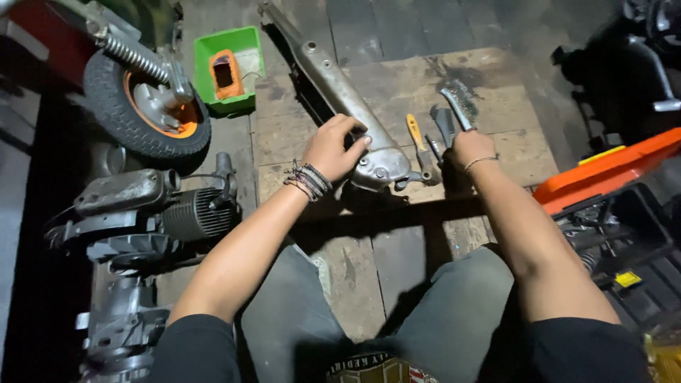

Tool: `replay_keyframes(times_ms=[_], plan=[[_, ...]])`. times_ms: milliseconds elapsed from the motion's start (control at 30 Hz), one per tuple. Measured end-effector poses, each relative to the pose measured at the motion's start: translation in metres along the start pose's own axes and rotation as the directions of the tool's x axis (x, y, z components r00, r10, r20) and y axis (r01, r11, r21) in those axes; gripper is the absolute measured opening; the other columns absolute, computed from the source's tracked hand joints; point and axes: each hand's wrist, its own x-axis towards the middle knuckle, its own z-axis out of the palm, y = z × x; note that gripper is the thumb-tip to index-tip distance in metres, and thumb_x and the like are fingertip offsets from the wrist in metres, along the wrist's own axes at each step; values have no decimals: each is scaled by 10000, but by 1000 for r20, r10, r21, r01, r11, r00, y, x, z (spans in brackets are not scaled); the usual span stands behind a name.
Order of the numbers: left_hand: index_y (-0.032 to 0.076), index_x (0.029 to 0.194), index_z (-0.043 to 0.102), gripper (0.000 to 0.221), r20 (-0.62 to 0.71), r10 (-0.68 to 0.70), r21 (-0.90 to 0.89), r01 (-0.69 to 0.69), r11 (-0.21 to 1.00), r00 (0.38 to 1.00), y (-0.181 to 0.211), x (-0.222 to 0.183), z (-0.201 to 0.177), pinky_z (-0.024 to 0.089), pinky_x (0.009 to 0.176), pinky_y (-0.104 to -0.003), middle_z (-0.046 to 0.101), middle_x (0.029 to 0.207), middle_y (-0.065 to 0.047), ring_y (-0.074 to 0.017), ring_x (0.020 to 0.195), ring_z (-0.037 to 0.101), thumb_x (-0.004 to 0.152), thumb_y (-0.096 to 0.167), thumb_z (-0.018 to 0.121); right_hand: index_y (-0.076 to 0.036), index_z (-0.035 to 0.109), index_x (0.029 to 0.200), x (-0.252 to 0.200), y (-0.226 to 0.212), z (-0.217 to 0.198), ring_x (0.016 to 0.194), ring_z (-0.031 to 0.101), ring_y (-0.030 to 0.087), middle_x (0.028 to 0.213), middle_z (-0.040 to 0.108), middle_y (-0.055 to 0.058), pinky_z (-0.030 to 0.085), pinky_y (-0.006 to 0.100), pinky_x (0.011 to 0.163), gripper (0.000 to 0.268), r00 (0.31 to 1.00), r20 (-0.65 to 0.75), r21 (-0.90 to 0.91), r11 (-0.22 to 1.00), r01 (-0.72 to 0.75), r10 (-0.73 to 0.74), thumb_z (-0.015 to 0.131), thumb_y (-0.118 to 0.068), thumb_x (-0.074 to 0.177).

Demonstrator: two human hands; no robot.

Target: The person sits on the floor and uses a metal file to smooth the surface of a metal part held in their left hand. They repeatedly file the same area while adjusting their grip.

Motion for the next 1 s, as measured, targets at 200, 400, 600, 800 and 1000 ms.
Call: replay_keyframes(times_ms=[200,400,600,800,1000], plan=[[223,1082,702,164,-14,-147,13,147,989,989,-26,-13,-22,560,821,-411,683,960,-10,-281,979,707,951,321,701,100,748,1115,41,12,29,1025,737,441,1047,772,260,569,573,827,333,1000,16,36,999,-1,0,489,-41,960],[215,1078,707,172,3,-177,51,176,983,984,-38,-12,-32,573,840,-472,702,951,-48,-326,993,708,940,317,710,80,754,1136,1,-17,-39,1048,725,430,1081,772,250,563,533,867,447,990,51,86,987,-133,129,639,-275,889],[201,1081,705,160,6,-165,10,165,986,986,-23,-2,-25,583,815,-445,703,939,-24,-294,950,721,953,297,700,114,740,1099,3,11,-39,1064,673,526,1064,733,342,541,610,863,516,973,-81,380,909,-172,218,668,-361,910],[114,1078,690,173,-40,44,-49,-46,998,998,-7,7,-9,576,830,-462,678,927,-107,-377,959,697,931,196,727,69,721,1086,-24,20,-39,1026,669,477,985,700,309,503,592,836,312,930,-327,778,606,163,169,560,-153,937],[102,1063,672,195,-35,227,-76,-229,970,973,15,16,6,565,828,-473,658,932,-124,-388,967,681,913,204,743,28,617,1132,-75,8,-74,859,600,263,888,595,137,494,436,779,257,941,-322,902,336,270,108,560,-145,950]])
